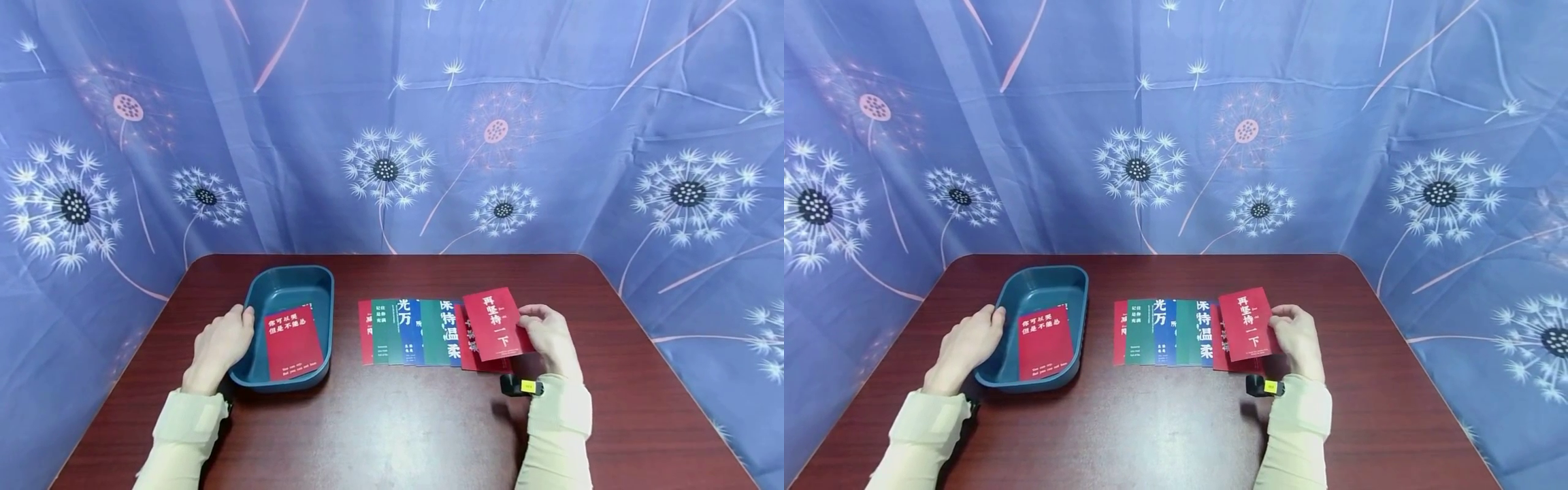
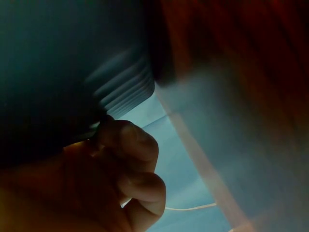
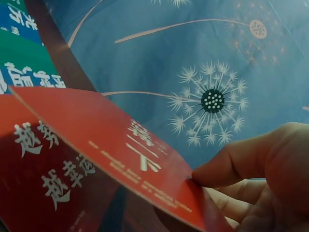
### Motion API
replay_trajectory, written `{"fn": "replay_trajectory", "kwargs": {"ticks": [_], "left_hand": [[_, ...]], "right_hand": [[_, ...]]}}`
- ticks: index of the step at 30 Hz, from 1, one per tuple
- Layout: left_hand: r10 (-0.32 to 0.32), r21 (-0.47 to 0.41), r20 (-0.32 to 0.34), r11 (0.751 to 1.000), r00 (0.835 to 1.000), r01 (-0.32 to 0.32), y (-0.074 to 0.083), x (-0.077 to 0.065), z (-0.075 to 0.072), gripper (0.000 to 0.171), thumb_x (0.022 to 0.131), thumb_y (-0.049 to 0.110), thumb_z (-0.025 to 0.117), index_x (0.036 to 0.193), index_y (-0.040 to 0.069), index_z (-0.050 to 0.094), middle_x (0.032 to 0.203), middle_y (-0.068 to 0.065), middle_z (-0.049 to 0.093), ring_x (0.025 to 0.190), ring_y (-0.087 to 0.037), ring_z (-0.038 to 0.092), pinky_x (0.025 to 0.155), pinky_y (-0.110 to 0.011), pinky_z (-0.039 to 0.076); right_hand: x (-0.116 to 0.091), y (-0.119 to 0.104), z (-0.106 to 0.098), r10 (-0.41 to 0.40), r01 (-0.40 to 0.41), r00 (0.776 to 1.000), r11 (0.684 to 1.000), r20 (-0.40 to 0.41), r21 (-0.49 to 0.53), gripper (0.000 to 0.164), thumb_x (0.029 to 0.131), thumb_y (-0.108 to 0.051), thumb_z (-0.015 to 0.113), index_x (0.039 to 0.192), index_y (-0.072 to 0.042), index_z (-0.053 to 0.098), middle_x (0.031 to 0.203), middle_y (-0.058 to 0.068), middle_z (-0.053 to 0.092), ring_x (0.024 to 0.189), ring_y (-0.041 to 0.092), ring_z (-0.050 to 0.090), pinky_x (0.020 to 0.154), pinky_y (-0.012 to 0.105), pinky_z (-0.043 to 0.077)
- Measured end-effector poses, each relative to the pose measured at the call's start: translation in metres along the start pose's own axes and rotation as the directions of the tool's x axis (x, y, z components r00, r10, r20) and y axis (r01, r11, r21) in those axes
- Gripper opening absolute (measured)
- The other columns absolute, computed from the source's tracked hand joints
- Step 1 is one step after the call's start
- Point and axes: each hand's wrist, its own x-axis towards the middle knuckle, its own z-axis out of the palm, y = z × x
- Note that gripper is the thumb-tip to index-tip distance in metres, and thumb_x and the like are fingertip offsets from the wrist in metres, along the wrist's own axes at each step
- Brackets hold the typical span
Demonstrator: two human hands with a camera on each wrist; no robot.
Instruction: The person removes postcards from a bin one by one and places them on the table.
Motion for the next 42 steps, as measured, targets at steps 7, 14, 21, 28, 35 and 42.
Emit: {"fn": "replay_trajectory", "kwargs": {"ticks": [7, 14, 21, 28, 35, 42], "left_hand": [[-0.01, 0.003, 0.018, 1.0, 1.0, 0.01, 0.001, 0.0, 0.001, 0.049, 0.105, 0.036, 0.033, 0.125, -0.005, 0.048, 0.106, -0.032, 0.058, 0.086, -0.044, 0.059, 0.074, -0.06, 0.046], [-0.009, 0.001, 0.012, 1.0, 1.0, 0.009, 0.003, 0.0, 0.0, 0.048, 0.105, 0.036, 0.032, 0.121, -0.005, 0.049, 0.102, -0.031, 0.059, 0.083, -0.043, 0.059, 0.073, -0.058, 0.047], [-0.005, 0.003, 0.004, 1.0, 1.0, 0.005, 0.002, 0.001, 0.0, 0.048, 0.105, 0.036, 0.032, 0.122, -0.005, 0.049, 0.103, -0.031, 0.059, 0.085, -0.044, 0.059, 0.074, -0.059, 0.047], [-0.013, 0.003, 0.011, 1.0, 1.0, 0.013, 0.002, 0.0, 0.0, 0.049, 0.105, 0.037, 0.033, 0.125, -0.005, 0.047, 0.104, -0.032, 0.058, 0.085, -0.044, 0.059, 0.074, -0.06, 0.047], [-0.012, -0.002, 0.014, 1.0, 1.0, 0.012, 0.002, -0.002, -0.001, 0.048, 0.105, 0.036, 0.034, 0.125, -0.006, 0.047, 0.104, -0.031, 0.058, 0.084, -0.043, 0.059, 0.073, -0.059, 0.047], [-0.008, 0.001, 0.005, 1.0, 1.0, 0.008, 0.002, -0.001, -0.001, 0.048, 0.105, 0.036, 0.033, 0.124, -0.005, 0.048, 0.105, -0.032, 0.058, 0.085, -0.045, 0.059, 0.073, -0.06, 0.046]], "right_hand": [[0.003, 0.009, 0.001, 0.034, -0.031, 0.999, 0.996, 0.039, -0.08, 0.036, 0.093, -0.009, 0.052, 0.126, 0.006, 0.052, 0.106, 0.024, 0.058, 0.071, 0.021, 0.06, 0.061, 0.029, 0.05], [0.007, 0.015, 0.004, 0.036, -0.033, 0.999, 0.994, 0.029, -0.103, 0.035, 0.093, -0.009, 0.052, 0.125, 0.006, 0.052, 0.106, 0.025, 0.057, 0.072, 0.023, 0.06, 0.06, 0.028, 0.048], [0.005, 0.014, 0.008, 0.025, -0.023, 1.0, 0.99, 0.011, -0.137, 0.034, 0.092, -0.009, 0.052, 0.122, 0.008, 0.053, 0.1, 0.024, 0.057, 0.077, 0.027, 0.058, 0.061, 0.028, 0.045], [0.002, 0.009, 0.003, 0.065, -0.062, 0.998, 0.978, 0.009, -0.199, 0.034, 0.096, -0.017, 0.05, 0.122, 0.005, 0.053, 0.109, 0.026, 0.055, 0.09, 0.035, 0.055, 0.071, 0.037, 0.045], [-0.001, 0.007, -0.004, 0.041, -0.037, 0.999, 0.97, 0.011, -0.24, 0.032, 0.097, -0.019, 0.048, 0.116, 0.005, 0.055, 0.092, 0.018, 0.062, 0.075, 0.022, 0.058, 0.063, 0.03, 0.047], [-0.006, 0.003, -0.004, 0.028, -0.019, 0.999, 0.984, 0.047, -0.178, 0.029, 0.098, -0.016, 0.047, 0.116, 0.007, 0.051, 0.099, 0.025, 0.065, 0.078, 0.026, 0.066, 0.063, 0.031, 0.052]]}}
